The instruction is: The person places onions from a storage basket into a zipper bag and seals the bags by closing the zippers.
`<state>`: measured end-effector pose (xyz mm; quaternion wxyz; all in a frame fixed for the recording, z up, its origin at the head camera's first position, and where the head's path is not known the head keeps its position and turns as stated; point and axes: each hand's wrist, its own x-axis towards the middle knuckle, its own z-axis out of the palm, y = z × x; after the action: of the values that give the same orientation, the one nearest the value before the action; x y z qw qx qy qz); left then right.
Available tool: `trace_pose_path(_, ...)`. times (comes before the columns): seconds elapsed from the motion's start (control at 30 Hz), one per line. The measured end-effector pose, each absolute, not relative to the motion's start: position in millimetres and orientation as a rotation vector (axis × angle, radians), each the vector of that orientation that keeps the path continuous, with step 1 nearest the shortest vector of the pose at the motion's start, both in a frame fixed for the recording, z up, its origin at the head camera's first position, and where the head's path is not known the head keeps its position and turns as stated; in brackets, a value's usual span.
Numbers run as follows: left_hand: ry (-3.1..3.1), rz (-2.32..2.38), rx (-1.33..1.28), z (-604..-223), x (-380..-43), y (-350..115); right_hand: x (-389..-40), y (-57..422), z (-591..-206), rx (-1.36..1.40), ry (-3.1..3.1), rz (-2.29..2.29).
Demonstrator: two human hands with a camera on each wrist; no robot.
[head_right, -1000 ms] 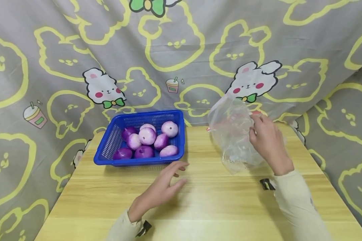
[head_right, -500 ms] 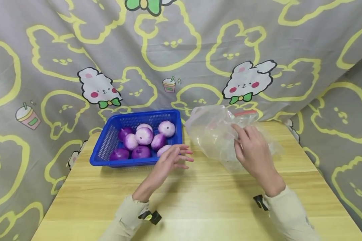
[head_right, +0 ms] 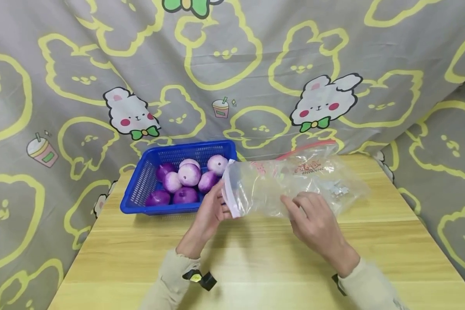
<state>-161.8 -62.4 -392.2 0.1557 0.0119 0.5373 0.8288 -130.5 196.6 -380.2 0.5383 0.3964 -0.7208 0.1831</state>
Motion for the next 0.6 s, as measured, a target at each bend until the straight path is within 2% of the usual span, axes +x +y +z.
trace_pose_path(0.23, 1.664, 2.417, 0.023, -392.3, -160.4, -62.8, -129.3, 199.9, -394.6, 0.979, -2.051, 0.398)
trace_pose_path(0.47, 1.884, 2.329, 0.172, -385.9, -152.3, -54.2, -70.1, 184.4, -337.4, 0.909, -2.295, 0.694)
trace_pose_path(0.6, 1.985, 2.264, 0.271, -384.1, -142.8, -52.9, -57.1, 161.1, -308.3, 0.837, -2.141, 0.769)
